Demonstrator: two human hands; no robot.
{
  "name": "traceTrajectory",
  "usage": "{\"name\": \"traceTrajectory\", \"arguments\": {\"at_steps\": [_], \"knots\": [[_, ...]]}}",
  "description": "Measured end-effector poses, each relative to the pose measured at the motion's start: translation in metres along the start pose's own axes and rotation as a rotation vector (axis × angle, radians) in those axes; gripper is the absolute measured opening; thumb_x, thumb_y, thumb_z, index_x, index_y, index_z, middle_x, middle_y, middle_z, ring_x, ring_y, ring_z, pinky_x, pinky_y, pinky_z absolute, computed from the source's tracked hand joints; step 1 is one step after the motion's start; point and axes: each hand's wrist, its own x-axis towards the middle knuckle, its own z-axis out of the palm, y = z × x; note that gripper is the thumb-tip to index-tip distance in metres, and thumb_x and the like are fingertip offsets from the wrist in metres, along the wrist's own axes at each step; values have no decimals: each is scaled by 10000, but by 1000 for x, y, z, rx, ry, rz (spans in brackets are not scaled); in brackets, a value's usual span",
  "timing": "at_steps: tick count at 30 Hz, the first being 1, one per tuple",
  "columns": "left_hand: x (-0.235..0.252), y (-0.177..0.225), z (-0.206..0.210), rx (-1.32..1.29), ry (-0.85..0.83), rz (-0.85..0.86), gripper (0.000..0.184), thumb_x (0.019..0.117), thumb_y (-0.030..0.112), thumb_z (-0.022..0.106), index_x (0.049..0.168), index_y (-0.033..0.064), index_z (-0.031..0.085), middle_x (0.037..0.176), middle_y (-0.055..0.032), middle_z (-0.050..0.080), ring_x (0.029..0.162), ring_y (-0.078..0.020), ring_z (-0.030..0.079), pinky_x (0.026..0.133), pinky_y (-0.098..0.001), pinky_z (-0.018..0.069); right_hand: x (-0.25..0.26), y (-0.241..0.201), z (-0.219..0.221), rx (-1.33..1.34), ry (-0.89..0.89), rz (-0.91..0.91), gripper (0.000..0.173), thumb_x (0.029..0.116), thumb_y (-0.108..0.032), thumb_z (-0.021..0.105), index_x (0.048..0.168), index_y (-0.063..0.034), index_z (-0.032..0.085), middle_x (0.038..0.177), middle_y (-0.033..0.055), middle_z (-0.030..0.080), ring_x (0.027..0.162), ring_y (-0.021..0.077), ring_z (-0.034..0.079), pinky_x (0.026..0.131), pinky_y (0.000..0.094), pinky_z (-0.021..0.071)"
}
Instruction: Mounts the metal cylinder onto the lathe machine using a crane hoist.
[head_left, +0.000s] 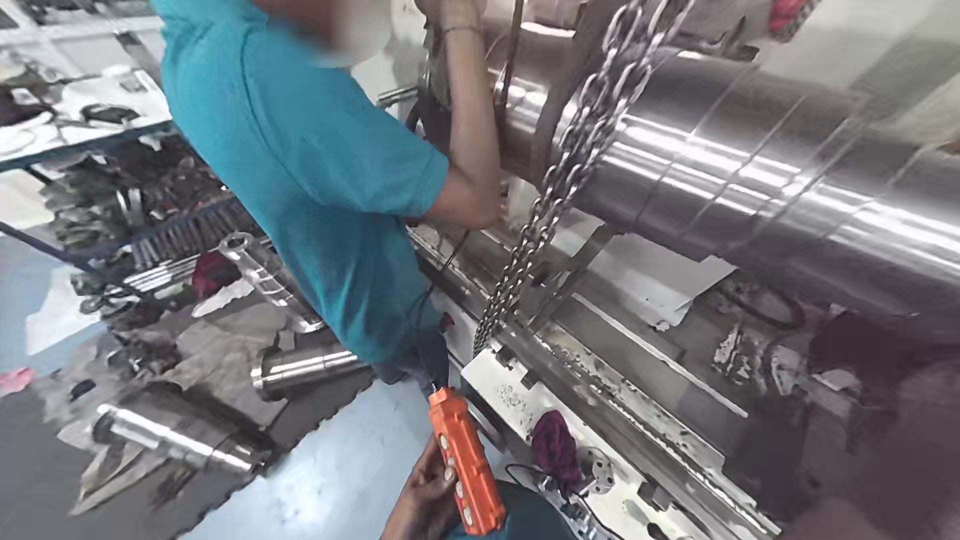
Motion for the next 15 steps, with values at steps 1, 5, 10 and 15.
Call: {"name": "traceTrajectory", "arguments": {"at_steps": [1,5,10,15], "knots": [[1,-2,-2,-12,10,-5,699,913,55,728,1521,199,414,1296,-152,672,1142,-307,684,1000,-508,556,9,14,-16,-29,-144,-92,294,1080,-268,528,1049,12,613,840,38,666,732,139,695,671,373,624],[4,-3,-3,12,26,-9,657,923,102,726,1497,252,443,1277,-122,690,1129,-283,692,988,-493,562,2,-6,11,-66,149,122,340,1011,-386,654,963,-50,674,857,53,683,790,188,690,789,441,611],[10,2,-10,-60,-84,-40,590,960,116,678,1501,245,480,1390,-218,603,1284,-414,579,1076,-592,466,-2,-37,31,-71,163,106,318,1005,-425,640,903,-123,646,786,-36,648,723,108,669,712,361,607],[13,3,-4,105,35,-25,633,955,105,693,1505,202,395,1190,-139,718,1043,-267,725,944,-476,588,-1,-41,35,-75,185,137,319,980,-471,662,883,-168,634,791,-68,636,730,88,655,719,349,594]]}}
